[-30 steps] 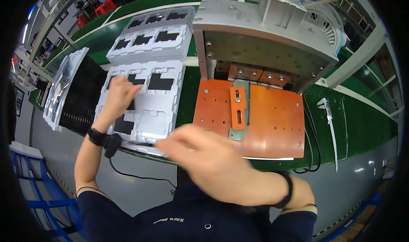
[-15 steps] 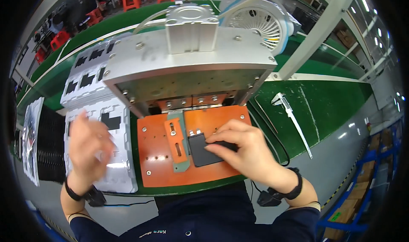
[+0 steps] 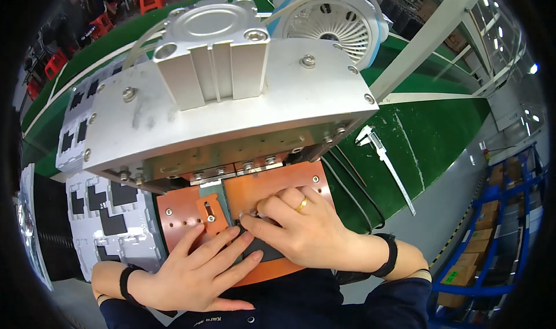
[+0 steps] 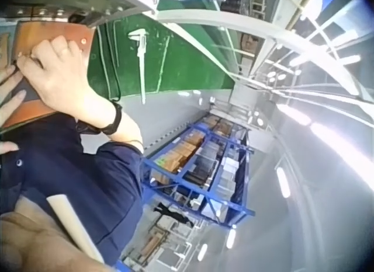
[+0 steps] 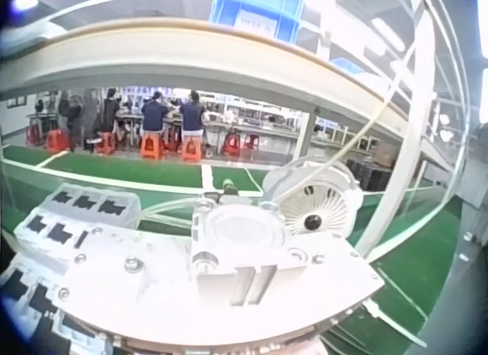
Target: Assembling small electronic components using a pneumatic press machine and measuring them with a digital caliper.
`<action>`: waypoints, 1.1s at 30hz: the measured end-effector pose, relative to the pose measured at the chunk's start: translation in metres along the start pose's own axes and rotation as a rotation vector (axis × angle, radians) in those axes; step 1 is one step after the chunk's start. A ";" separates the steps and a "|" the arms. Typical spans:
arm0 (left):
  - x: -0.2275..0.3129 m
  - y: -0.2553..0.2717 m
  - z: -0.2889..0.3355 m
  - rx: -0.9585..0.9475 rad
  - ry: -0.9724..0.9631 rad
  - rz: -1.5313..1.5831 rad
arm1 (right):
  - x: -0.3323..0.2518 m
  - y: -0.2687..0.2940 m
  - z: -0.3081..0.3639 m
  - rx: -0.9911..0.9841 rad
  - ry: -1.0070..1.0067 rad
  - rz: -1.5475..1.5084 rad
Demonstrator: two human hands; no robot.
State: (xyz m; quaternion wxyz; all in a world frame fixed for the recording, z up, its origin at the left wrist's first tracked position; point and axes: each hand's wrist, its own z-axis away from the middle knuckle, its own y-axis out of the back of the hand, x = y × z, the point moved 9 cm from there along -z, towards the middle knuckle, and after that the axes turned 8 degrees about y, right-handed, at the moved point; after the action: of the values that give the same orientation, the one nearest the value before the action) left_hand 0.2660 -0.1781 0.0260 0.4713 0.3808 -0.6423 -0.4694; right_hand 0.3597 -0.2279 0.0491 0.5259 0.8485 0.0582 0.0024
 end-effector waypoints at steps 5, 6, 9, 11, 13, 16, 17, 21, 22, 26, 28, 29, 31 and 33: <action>-0.003 -0.001 0.000 -0.012 -0.022 -0.013 | 0.006 -0.002 -0.004 -0.017 -0.083 0.057; -0.004 -0.001 0.000 -0.013 -0.023 -0.009 | 0.007 0.001 -0.003 0.021 -0.086 0.064; -0.001 0.000 0.000 -0.009 -0.031 -0.035 | 0.009 0.003 0.006 0.123 -0.030 -0.047; 0.000 0.002 0.000 0.000 -0.006 -0.046 | 0.004 0.007 0.008 0.186 0.030 -0.169; -0.001 0.002 0.001 0.003 -0.014 -0.040 | 0.001 0.004 0.006 0.104 0.029 -0.221; 0.000 0.000 -0.001 0.009 -0.029 -0.025 | -0.002 0.004 0.002 0.084 0.024 -0.124; 0.000 0.001 -0.001 0.012 -0.015 -0.025 | -0.003 0.005 0.001 0.083 0.023 -0.125; 0.000 0.001 0.000 0.012 -0.013 -0.031 | -0.001 0.004 -0.004 0.033 -0.008 -0.002; 0.001 0.002 0.000 0.014 -0.005 -0.027 | 0.003 0.005 -0.004 0.038 -0.052 0.001; -0.001 0.002 -0.001 0.021 -0.005 -0.043 | -0.002 0.002 0.001 0.043 0.015 0.002; -0.002 0.003 -0.002 0.018 -0.004 -0.039 | 0.001 -0.001 0.000 0.022 -0.021 -0.007; -0.001 0.002 -0.002 0.013 -0.005 -0.034 | 0.000 -0.001 0.000 0.021 -0.022 -0.010; -0.001 0.001 -0.002 0.015 -0.006 -0.035 | 0.001 0.000 -0.001 0.026 -0.057 0.037; -0.001 0.000 -0.002 0.017 -0.008 -0.037 | 0.004 -0.001 -0.002 0.007 -0.094 0.022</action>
State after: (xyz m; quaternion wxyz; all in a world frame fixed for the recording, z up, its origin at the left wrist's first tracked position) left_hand 0.2684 -0.1779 0.0258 0.4566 0.3947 -0.6412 -0.4739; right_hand 0.3632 -0.2247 0.0487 0.5252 0.8501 0.0241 -0.0317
